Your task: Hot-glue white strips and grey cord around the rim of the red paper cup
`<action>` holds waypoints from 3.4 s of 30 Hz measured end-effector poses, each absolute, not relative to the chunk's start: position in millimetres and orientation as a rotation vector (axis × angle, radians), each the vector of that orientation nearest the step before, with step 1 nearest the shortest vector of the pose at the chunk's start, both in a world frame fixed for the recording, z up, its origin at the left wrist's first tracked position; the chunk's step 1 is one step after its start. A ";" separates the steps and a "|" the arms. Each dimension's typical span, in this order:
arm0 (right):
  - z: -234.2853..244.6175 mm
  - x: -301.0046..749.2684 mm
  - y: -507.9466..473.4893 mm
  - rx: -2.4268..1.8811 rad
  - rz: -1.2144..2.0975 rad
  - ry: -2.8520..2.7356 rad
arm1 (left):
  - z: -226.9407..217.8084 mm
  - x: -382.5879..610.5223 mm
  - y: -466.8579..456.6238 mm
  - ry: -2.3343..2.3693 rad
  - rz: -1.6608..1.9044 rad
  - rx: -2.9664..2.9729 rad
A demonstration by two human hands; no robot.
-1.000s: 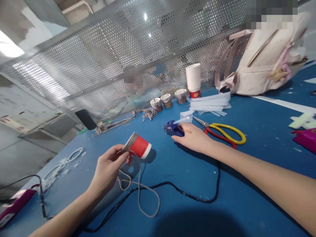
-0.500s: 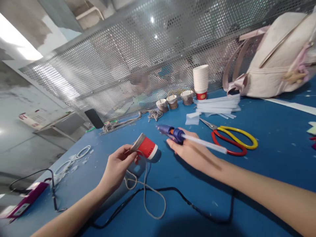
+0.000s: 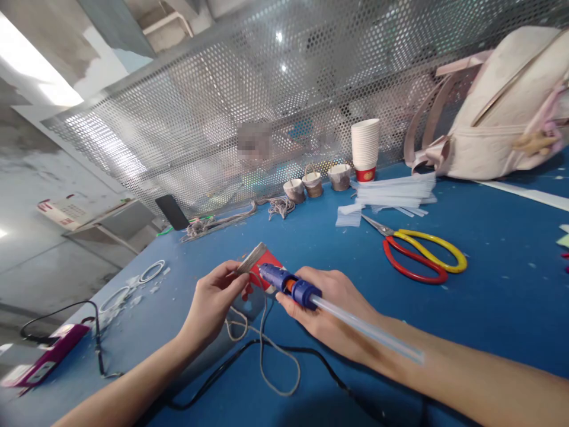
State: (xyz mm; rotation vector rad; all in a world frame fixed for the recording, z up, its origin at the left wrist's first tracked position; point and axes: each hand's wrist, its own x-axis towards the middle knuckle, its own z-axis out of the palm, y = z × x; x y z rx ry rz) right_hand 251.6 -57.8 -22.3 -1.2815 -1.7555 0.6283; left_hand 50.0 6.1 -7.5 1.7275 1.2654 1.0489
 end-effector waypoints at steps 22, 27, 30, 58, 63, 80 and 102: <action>-26.2 248.8 -60.0 -1.230 0.496 -1.869 | -2.2 52.3 0.9 1.284 1.010 1.800; -19.8 253.5 -57.2 -1.291 0.586 -1.741 | -3.3 48.3 2.4 1.253 1.015 1.780; -15.5 254.3 -57.0 -1.320 0.652 -1.700 | -5.4 46.1 4.0 1.236 1.013 1.764; -14.0 260.1 -54.7 -1.338 0.818 -1.599 | -11.2 40.6 9.8 1.068 1.047 1.748; -12.4 258.8 -56.0 -1.328 0.885 -1.577 | -12.2 39.6 10.9 1.036 1.052 1.742; -7.3 259.8 -54.1 -1.239 0.945 -1.569 | -14.2 38.2 11.6 0.986 1.062 1.715; -4.3 252.5 -63.3 -1.294 0.991 -1.610 | -15.0 39.4 11.2 0.983 1.038 1.780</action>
